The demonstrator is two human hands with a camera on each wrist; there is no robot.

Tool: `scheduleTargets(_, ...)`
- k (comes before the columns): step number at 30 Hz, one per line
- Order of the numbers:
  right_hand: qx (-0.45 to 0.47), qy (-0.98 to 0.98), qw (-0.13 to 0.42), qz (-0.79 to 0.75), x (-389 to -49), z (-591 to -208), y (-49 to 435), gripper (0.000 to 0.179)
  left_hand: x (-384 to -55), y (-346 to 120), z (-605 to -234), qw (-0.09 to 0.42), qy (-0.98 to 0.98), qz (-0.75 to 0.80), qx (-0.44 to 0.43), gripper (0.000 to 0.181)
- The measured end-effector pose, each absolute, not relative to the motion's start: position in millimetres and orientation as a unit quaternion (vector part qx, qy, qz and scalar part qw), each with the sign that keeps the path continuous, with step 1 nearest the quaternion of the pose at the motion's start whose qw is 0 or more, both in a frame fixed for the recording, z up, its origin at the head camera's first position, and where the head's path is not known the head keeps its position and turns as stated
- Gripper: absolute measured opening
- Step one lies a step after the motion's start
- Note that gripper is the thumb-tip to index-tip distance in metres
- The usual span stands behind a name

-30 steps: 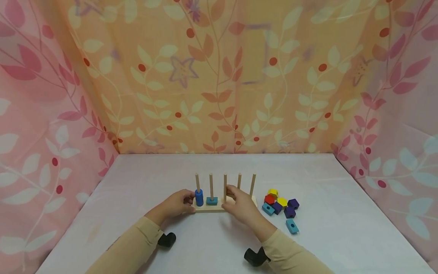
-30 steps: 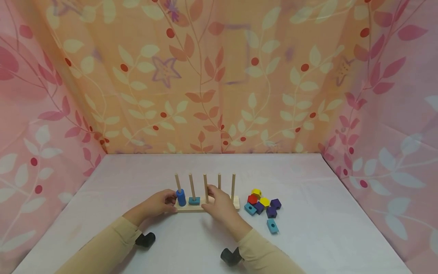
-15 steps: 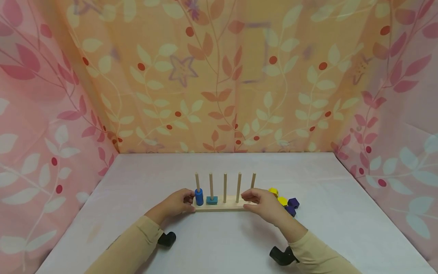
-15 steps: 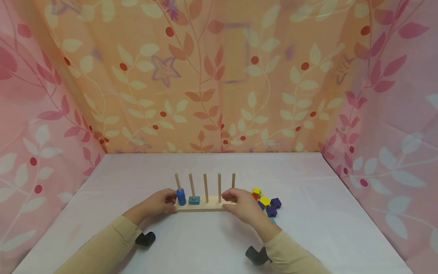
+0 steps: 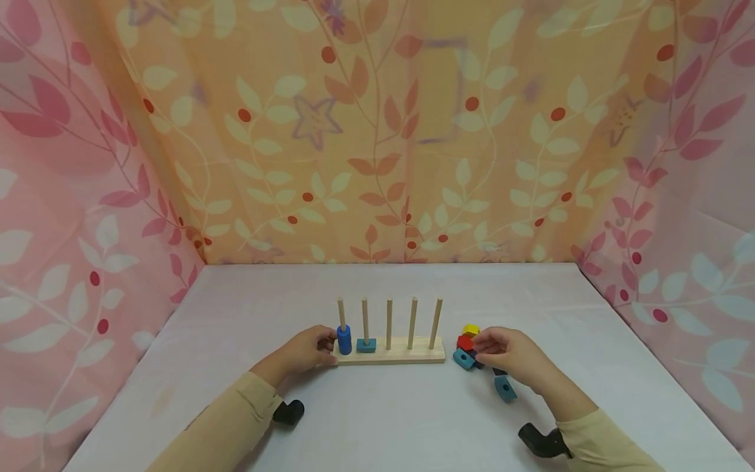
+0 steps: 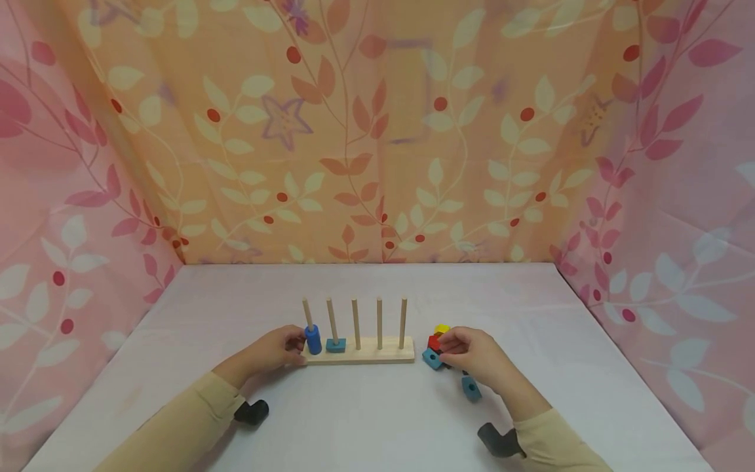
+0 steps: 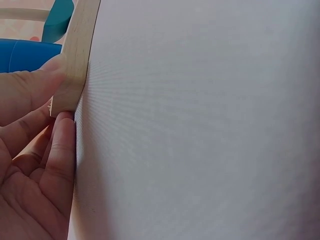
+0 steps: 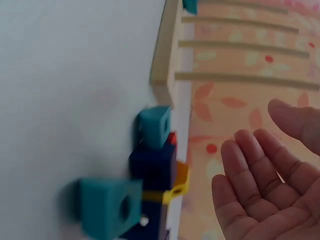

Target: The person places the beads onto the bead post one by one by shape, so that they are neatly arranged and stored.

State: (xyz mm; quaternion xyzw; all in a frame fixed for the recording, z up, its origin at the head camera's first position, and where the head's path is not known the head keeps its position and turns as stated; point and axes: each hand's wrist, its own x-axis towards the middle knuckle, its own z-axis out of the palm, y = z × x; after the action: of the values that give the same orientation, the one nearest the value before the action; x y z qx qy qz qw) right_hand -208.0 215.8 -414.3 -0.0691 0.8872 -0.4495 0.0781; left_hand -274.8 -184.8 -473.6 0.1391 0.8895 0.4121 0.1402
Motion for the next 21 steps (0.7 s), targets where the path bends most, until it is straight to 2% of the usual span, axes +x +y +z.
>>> scheduleTargets(12,-0.047,0.887,0.115,-0.445,-196,-434,261,0.032,-277,-187,-476,0.143,0.885,0.419,0.145,0.044)
scheduleTargets(21,-0.016,0.897,0.136,-0.421,-192,-445,269,0.032,-278,-187,-477,0.147,0.878,0.430,0.148,0.044)
